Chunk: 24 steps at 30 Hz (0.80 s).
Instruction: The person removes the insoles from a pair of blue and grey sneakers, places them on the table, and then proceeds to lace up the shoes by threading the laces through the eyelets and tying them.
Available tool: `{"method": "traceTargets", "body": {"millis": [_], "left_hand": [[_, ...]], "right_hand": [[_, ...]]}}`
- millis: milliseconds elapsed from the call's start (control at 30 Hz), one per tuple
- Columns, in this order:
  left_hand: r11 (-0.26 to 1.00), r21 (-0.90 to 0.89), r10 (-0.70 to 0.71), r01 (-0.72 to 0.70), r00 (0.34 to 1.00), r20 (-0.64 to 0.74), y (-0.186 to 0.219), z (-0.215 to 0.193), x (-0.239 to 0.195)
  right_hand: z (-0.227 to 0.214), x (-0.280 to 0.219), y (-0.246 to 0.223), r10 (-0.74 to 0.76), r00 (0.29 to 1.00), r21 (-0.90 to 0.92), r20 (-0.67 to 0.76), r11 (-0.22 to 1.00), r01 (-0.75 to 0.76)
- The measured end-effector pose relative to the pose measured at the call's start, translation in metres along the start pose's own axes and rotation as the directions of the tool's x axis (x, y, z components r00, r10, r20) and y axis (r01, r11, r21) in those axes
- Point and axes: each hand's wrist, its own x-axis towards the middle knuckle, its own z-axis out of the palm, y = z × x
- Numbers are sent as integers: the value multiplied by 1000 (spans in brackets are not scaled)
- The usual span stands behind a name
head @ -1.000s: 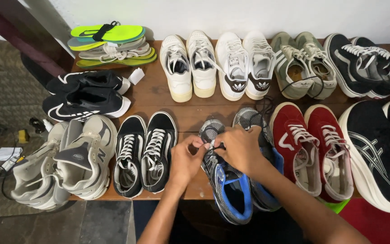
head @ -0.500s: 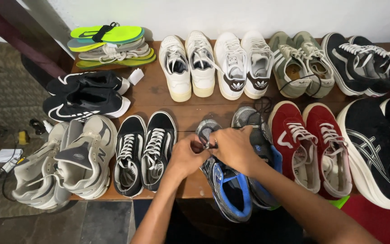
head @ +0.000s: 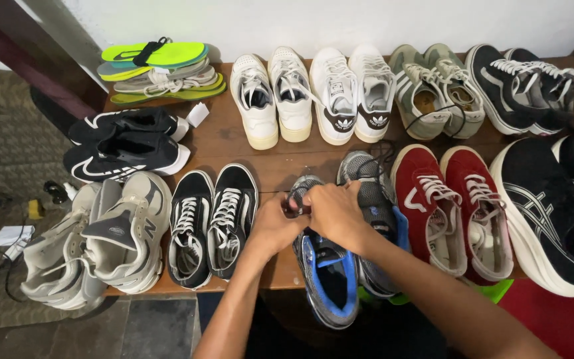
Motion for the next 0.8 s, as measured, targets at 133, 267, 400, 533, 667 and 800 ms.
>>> {"method": "traceTargets", "body": {"millis": [133,267,400,533,667,800], "left_hand": [[1000,-20,3,-4,999,-39,-12,2,7],[999,12,37,-37,999,-34,-4,-5,-1],[998,13,66,-66,998,-21,-6,2,2],[996,62,66,-63,997,-38,7,5,-8],[992,108,81,-70,992,-102,17,6,-23],[984,144,121,-103,985,-124,26,7,-32]], "right_hand": [[-9,-8,-4,-18,1000,0,1,1000,18],[-12,-15,-6,-93,996,-150,1,984,93],[16,-10,6,-235,964,-232,-121,951,203],[29,-6,9,-395,884,-303,-249,899,316],[40,1,19,-472,844,-350,-256,859,375],[49,5,35,-546,793,-432,-270,805,407]]}}
